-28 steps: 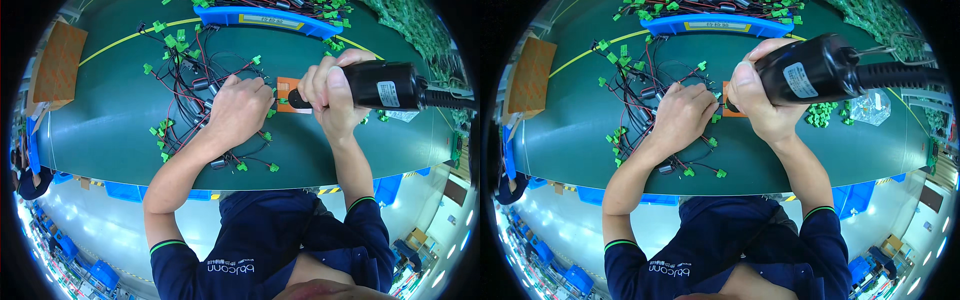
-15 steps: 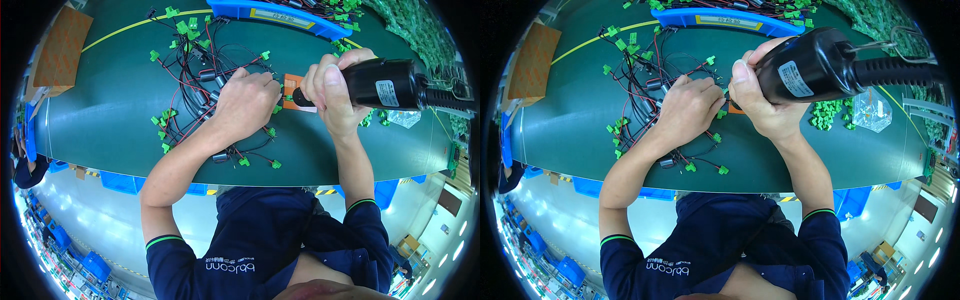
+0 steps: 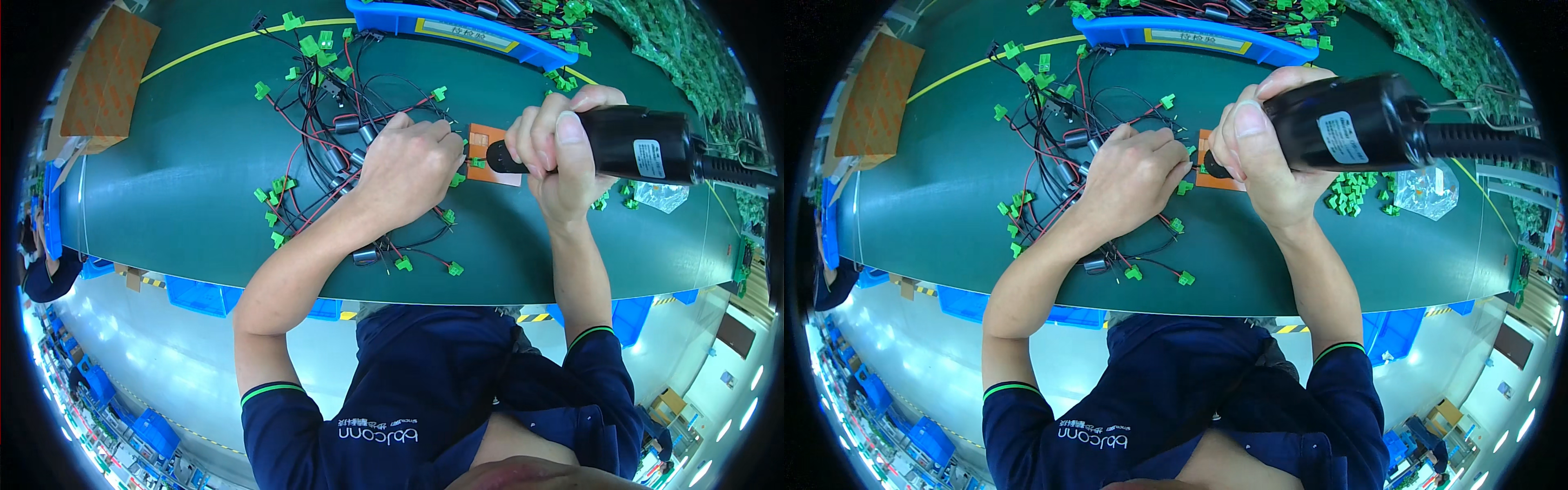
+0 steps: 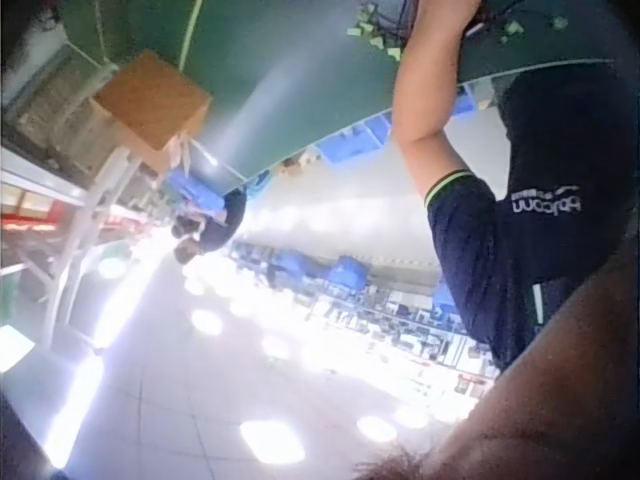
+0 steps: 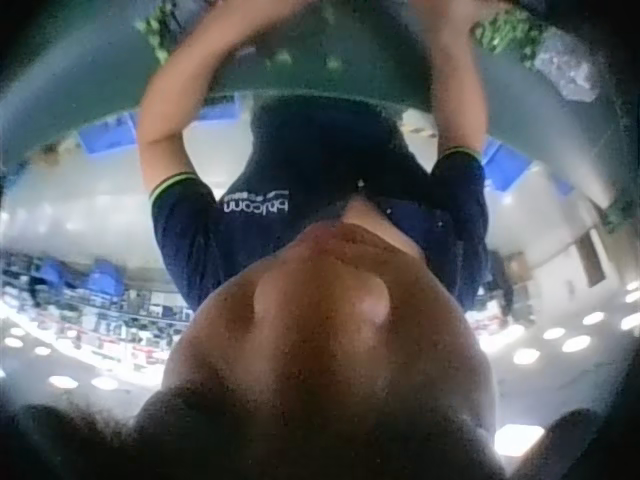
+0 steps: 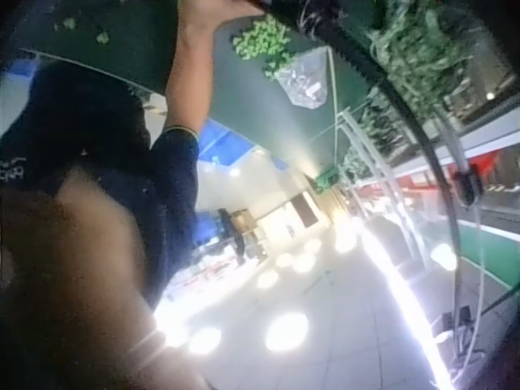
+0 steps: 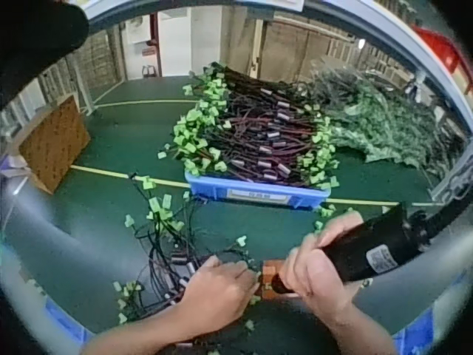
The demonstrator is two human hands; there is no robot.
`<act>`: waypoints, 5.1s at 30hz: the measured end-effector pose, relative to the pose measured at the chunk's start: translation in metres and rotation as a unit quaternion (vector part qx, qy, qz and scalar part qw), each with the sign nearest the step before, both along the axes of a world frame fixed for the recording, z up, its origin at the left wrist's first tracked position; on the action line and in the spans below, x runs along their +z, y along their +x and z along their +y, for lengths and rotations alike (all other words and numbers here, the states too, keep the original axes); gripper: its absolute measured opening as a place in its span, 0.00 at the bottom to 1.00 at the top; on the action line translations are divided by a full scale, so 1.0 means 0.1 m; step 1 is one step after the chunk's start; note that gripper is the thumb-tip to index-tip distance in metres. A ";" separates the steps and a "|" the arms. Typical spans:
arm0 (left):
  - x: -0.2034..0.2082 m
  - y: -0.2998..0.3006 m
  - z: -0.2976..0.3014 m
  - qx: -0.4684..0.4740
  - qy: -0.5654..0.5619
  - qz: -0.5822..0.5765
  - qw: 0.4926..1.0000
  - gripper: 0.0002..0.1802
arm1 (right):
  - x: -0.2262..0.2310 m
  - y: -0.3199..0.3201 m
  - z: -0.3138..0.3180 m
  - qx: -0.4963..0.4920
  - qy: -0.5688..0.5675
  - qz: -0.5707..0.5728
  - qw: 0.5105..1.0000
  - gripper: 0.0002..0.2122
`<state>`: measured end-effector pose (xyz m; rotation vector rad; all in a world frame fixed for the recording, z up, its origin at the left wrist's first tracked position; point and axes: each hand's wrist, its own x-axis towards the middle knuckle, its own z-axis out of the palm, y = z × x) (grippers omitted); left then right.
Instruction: The person assembles wire harnesses by hand, attaching green connectors to them using a heat gun.
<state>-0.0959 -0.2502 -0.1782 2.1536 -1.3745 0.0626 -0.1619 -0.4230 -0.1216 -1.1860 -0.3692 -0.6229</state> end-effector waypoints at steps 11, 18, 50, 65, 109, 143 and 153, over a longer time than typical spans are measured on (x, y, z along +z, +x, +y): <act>0.01 0.00 0.00 0.006 0.011 -0.013 1.000 0.06 | 0.04 0.05 0.08 -0.026 -0.001 0.053 0.998 0.11; -0.02 0.00 0.00 0.006 0.011 -0.022 1.000 0.06 | 0.05 0.01 0.09 -0.041 -0.056 0.076 0.995 0.08; 0.44 0.63 1.38 0.203 -0.026 0.056 0.977 0.09 | -0.21 -0.61 -0.87 -0.275 -0.119 0.099 0.949 0.19; 0.47 0.65 1.47 0.207 -0.478 0.260 0.813 0.03 | -0.22 -0.53 -0.85 -0.279 -0.117 0.084 0.949 0.17; -0.05 0.90 1.94 0.367 -0.413 0.202 0.809 0.21 | 1.01 -1.15 0.20 0.128 0.034 -0.130 0.983 0.08; 0.93 0.89 2.37 0.302 -0.244 0.047 0.920 0.09 | -0.26 1.13 1.72 -0.043 -0.496 -0.032 0.867 0.09; 0.82 1.03 2.48 0.426 -0.251 -0.113 0.862 0.07 | -0.40 0.83 1.74 0.038 -0.611 -0.154 0.775 0.07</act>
